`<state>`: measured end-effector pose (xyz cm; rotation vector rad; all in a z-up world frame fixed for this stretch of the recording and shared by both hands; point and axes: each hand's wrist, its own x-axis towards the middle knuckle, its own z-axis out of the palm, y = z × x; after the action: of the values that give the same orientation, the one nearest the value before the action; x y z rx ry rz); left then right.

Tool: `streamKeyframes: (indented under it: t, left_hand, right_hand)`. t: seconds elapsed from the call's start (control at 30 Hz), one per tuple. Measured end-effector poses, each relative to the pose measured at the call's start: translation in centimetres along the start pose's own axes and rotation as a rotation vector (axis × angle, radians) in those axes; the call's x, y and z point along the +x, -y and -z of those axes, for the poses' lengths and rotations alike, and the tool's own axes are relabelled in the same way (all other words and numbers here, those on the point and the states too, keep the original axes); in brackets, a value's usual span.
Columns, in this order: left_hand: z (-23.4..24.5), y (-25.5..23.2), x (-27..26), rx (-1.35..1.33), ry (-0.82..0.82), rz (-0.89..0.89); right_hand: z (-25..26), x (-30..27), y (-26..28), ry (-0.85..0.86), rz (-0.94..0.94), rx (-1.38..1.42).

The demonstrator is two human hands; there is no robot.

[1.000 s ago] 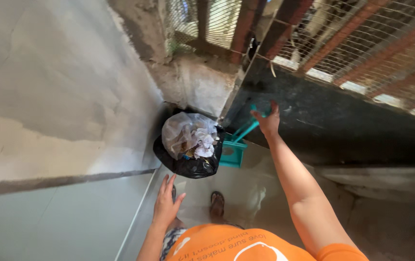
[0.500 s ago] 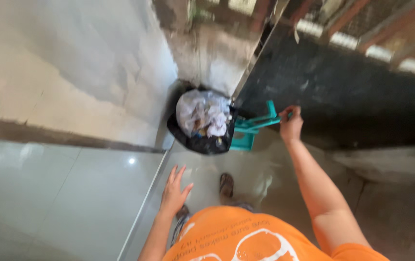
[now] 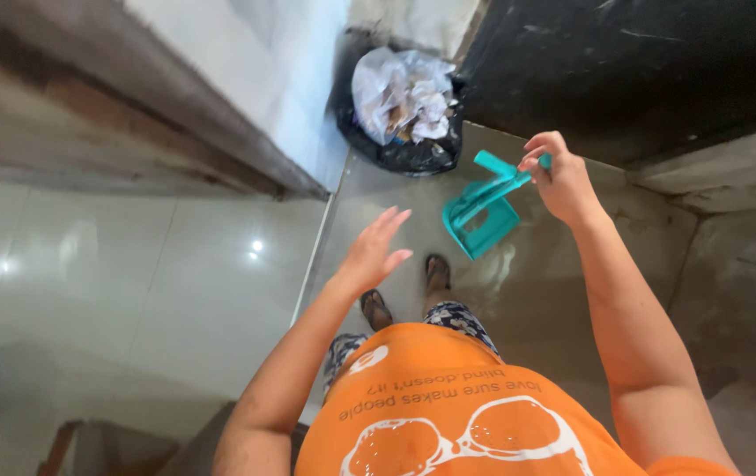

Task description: The person wrings a mop in a blue bucket, walks through a hallway, and uses a teal broom and dustpan to sweep debris from a tiled floor.

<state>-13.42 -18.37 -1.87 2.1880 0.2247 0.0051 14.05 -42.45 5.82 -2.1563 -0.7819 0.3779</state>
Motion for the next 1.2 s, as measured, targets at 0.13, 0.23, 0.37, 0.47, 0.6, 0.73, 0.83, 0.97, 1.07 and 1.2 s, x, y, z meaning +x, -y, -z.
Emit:
streamKeyframes:
  t: [0.13, 0.23, 0.37, 0.47, 0.6, 0.73, 0.83, 0.97, 1.07, 1.2]
  left_hand:
    - [-3.4, -2.1, 0.0, 0.039, -0.087, -0.073]
    - [-6.2, -3.0, -0.1, 0.226, -0.145, -0.054]
    - [-9.3, -3.2, -1.6, 0.303, -0.221, 0.088]
    - [-11.4, -2.5, -4.4, 0.167, -0.232, 0.271]
    - [-12.5, -0.1, -9.4, 0.023, -0.329, 0.543]
    - [-13.6, 1.1, -15.5, 0.099, -0.469, 0.732]
    - [-14.6, 1.0, -20.8, 0.106, -0.768, 0.775]
    - [-15.5, 2.6, -25.7, 0.037, -0.877, 0.992]
    - [-15.7, 3.8, -28.7, 0.048, -0.988, 0.947]
    - [-17.3, 5.8, -32.3, -0.117, -1.016, 1.159]
  right_hand:
    - [-1.5, -2.6, 3.8, 0.236, 0.128, 0.021]
    - [-3.0, -4.2, 6.5, 0.42, 0.217, 0.007]
    - [-6.2, -6.1, 10.1, 0.673, 0.319, 0.025]
    - [-9.2, -7.2, 11.6, 0.841, 0.477, -0.099]
    - [-14.2, -9.6, 14.4, 1.091, 0.454, -0.09]
    - [-18.7, -13.1, 18.0, 1.259, 0.696, -0.028]
    - [-21.5, -16.0, 20.1, 1.35, 0.767, -0.066]
    - [-26.8, -19.1, 20.7, 1.373, 0.754, 0.065]
    - [-32.2, -22.5, 20.1, 1.267, 0.688, 0.544]
    - [-36.5, -28.2, 20.1, 1.158, 0.528, 0.285]
